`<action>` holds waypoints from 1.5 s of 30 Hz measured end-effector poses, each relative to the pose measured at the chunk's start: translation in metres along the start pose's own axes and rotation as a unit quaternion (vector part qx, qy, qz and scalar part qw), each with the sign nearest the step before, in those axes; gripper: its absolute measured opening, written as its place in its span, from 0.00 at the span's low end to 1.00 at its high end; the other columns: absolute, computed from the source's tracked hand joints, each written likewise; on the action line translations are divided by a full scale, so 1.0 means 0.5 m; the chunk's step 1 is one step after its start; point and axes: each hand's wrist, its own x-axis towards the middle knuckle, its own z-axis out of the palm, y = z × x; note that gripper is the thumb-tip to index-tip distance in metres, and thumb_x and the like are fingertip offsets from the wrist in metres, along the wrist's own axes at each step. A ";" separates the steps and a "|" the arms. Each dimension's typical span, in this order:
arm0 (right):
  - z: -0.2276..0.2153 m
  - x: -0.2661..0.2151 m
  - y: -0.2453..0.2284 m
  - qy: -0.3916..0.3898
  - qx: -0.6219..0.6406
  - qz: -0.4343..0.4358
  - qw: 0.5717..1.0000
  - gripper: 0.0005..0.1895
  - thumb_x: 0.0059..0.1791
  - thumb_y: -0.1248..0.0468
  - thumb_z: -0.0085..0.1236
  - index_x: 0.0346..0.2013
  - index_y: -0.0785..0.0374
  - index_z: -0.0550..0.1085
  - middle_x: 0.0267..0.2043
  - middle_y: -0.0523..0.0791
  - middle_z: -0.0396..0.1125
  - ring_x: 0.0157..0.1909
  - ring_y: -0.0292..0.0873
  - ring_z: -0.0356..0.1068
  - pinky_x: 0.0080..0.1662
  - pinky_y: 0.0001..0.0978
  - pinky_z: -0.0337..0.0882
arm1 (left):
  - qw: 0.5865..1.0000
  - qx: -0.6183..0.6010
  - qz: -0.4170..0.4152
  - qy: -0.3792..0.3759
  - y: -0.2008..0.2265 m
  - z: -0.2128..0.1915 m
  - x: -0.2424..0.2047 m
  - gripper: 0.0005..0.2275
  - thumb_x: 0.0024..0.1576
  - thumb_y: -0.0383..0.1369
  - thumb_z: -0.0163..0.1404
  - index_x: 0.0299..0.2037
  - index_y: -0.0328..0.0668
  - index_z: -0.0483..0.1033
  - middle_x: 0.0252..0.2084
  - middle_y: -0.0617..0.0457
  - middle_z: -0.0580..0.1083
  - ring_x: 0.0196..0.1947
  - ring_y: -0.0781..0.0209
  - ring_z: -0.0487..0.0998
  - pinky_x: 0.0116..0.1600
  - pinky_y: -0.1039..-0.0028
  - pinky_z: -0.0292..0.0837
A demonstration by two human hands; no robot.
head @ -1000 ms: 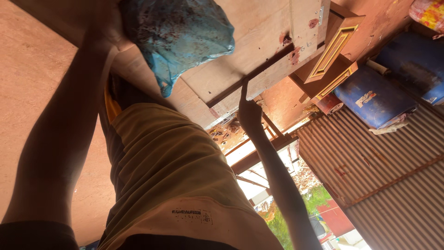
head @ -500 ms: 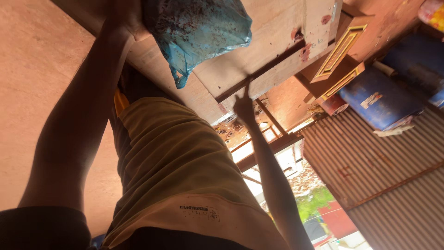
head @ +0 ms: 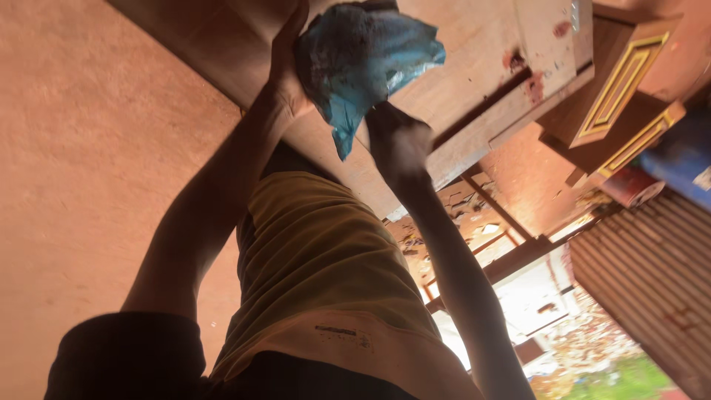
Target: The person applies a reddish-brown wood filler to the edges and seams of a large wooden panel using their fingers. They smooth the filler along the joints and corners, occasionally picking up more material from a plastic bag.
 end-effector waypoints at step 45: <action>0.035 -0.377 0.265 -0.291 -0.254 0.121 0.914 0.42 0.57 0.61 0.53 0.78 0.65 0.40 0.13 0.38 0.61 0.13 0.34 0.58 0.16 0.25 0.57 | 0.987 0.136 0.076 0.051 -0.111 -0.251 -0.015 0.51 0.51 0.72 0.50 0.68 0.28 0.62 0.70 0.33 0.63 0.73 0.38 0.65 0.73 0.34 0.69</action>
